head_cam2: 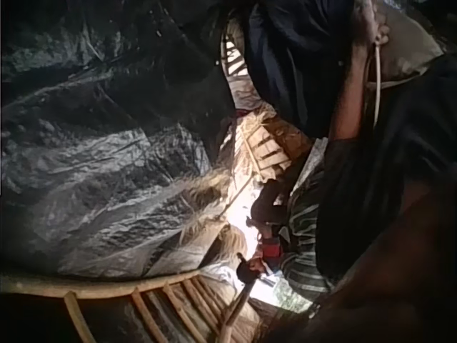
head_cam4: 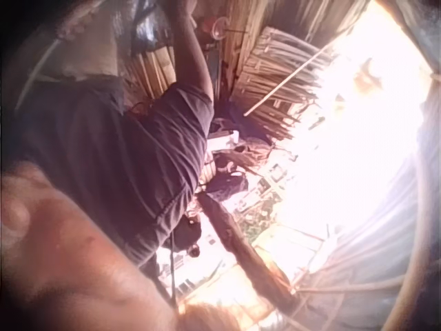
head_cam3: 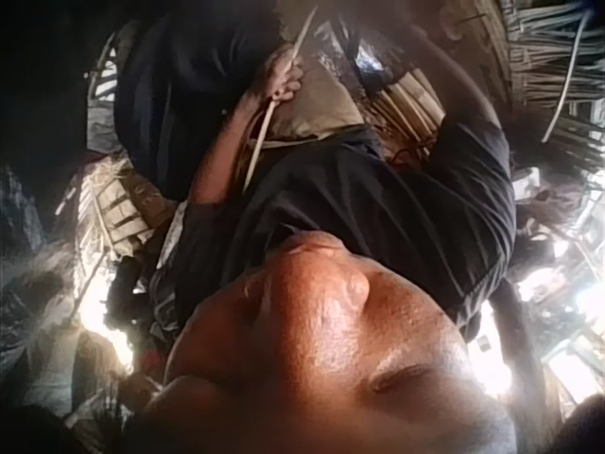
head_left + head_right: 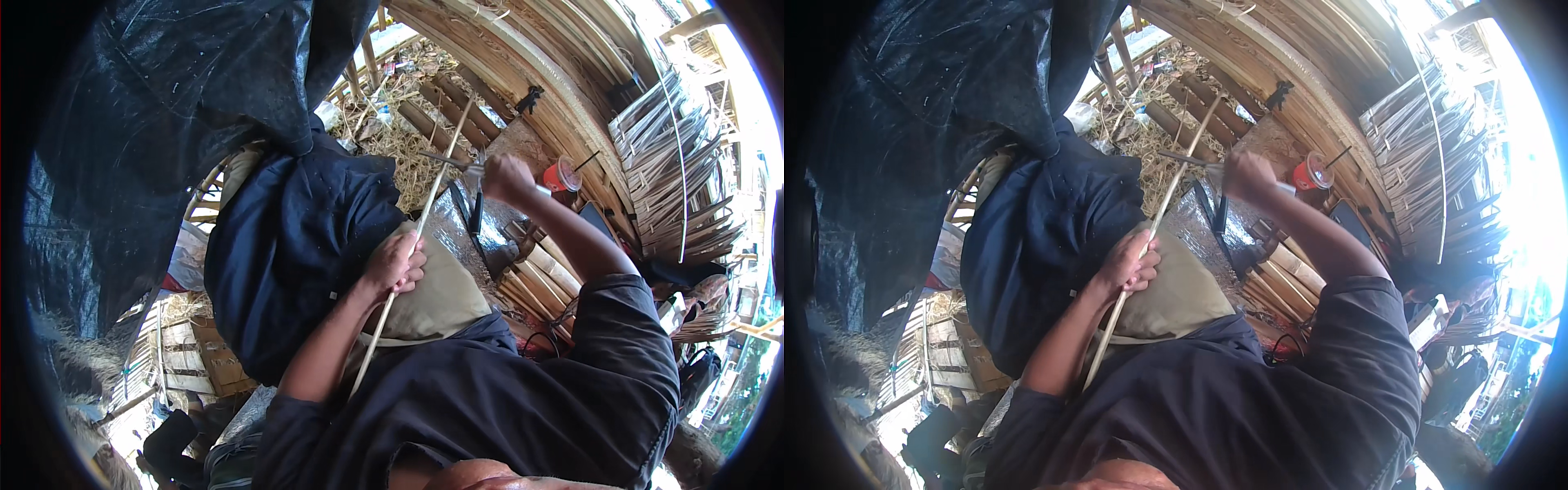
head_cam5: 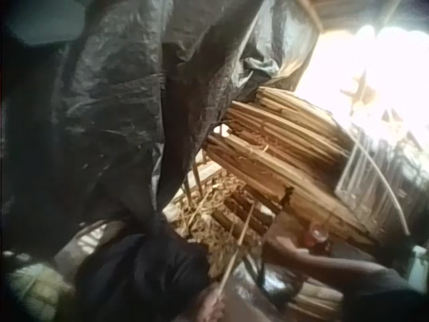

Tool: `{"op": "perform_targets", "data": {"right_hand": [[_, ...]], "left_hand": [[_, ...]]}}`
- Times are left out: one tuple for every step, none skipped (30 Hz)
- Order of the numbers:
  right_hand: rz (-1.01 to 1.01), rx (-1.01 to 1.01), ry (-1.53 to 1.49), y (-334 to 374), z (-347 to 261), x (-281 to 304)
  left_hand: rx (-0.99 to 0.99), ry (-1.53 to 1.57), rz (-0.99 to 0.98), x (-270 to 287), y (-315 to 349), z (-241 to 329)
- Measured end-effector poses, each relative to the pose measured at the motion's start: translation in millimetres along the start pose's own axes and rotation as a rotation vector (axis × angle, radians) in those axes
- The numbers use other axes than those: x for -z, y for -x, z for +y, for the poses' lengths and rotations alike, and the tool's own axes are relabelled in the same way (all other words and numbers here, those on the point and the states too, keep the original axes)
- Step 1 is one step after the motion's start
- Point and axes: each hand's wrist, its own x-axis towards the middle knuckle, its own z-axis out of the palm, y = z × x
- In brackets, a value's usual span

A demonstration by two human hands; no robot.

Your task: The person uses a knife to shave thin strips from a wooden rod by hand.

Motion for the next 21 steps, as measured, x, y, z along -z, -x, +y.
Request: {"op": "perform_targets", "data": {"right_hand": [[-0.071, 0.059, 0.018, 20.6, -21.4, 11.2], [-0.138, 0.111, 0.037, 39.2, -40.0, 22.8], [-0.148, 0.119, 0.005, 42.9, -45.1, 7.5], [-0.056, 0.182, -0.049, 45.9, -42.2, -3.1], [-0.056, 0.179, -0.032, 34.6, -34.1, -9.7], [-0.050, 0.180, -0.015, 23.0, -31.3, -6.8], [-0.060, 0.214, 0.009, 22.4, -29.0, -6.1], [-0.058, 0.215, 0.008, 17.4, -28.8, -8.6], [-0.045, 0.189, 0.012, 10.5, -30.2, -11.6], [-0.031, 0.163, 0.016, 4.9, -30.1, -13.7], [-0.031, 0.170, 0.024, 2.2, -26.9, -14.8], [-0.026, 0.171, 0.025, -1.6, -21.9, -12.9], [-0.005, 0.203, 0.022, -4.8, -14.4, -12.5], [0.015, 0.235, 0.020, -6.9, -10.7, -13.6], [0.061, 0.238, 0.047, -7.1, -10.7, -14.6], [0.064, 0.239, 0.051, -8.9, -11.2, -14.9], [0.070, 0.249, 0.079, -11.9, -12.2, -14.8], [0.074, 0.256, 0.103, -13.0, -13.1, -16.2], [0.077, 0.255, 0.104, -13.2, -11.9, -20.2], [0.095, 0.223, 0.086, -13.5, -10.3, -24.7], [0.116, 0.197, 0.066, -17.1, -11.3, -26.6]], "left_hand": [[-0.023, 0.012, -0.009, 1.3, -1.3, 0.4], [-0.019, 0.018, -0.012, 1.8, -2.1, -0.5], [-0.018, 0.005, -0.026, 2.0, -4.2, -0.6], [-0.014, -0.004, -0.038, 2.7, -3.3, -1.7], [-0.008, -0.002, -0.040, 4.6, -3.5, -2.9], [0.007, -0.006, -0.043, 8.2, -4.7, -1.9], [0.022, -0.010, -0.047, 10.0, -6.1, -0.5], [0.021, -0.011, -0.046, 10.4, -7.8, 1.6], [0.008, -0.002, -0.024, 10.6, -8.9, 3.7], [-0.006, 0.007, -0.002, 10.9, -10.0, 5.7], [0.001, 0.020, -0.019, 13.6, -12.6, 5.8], [-0.004, 0.017, -0.020, 13.4, -12.4, 6.2], [-0.004, 0.014, -0.024, 12.3, -12.0, 6.3], [-0.004, 0.012, -0.029, 11.9, -11.4, 6.6], [-0.009, 0.012, -0.032, 13.9, -12.5, 5.8], [0.004, 0.040, -0.035, 17.4, -14.3, 5.2], [0.016, 0.067, -0.038, 19.6, -16.1, 5.0], [0.015, 0.066, -0.040, 20.7, -17.3, 5.1], [0.019, 0.067, -0.048, 21.4, -18.3, 5.9], [0.023, 0.068, -0.055, 21.7, -18.9, 6.9], [0.016, 0.065, -0.054, 22.9, -19.8, 10.4]]}}
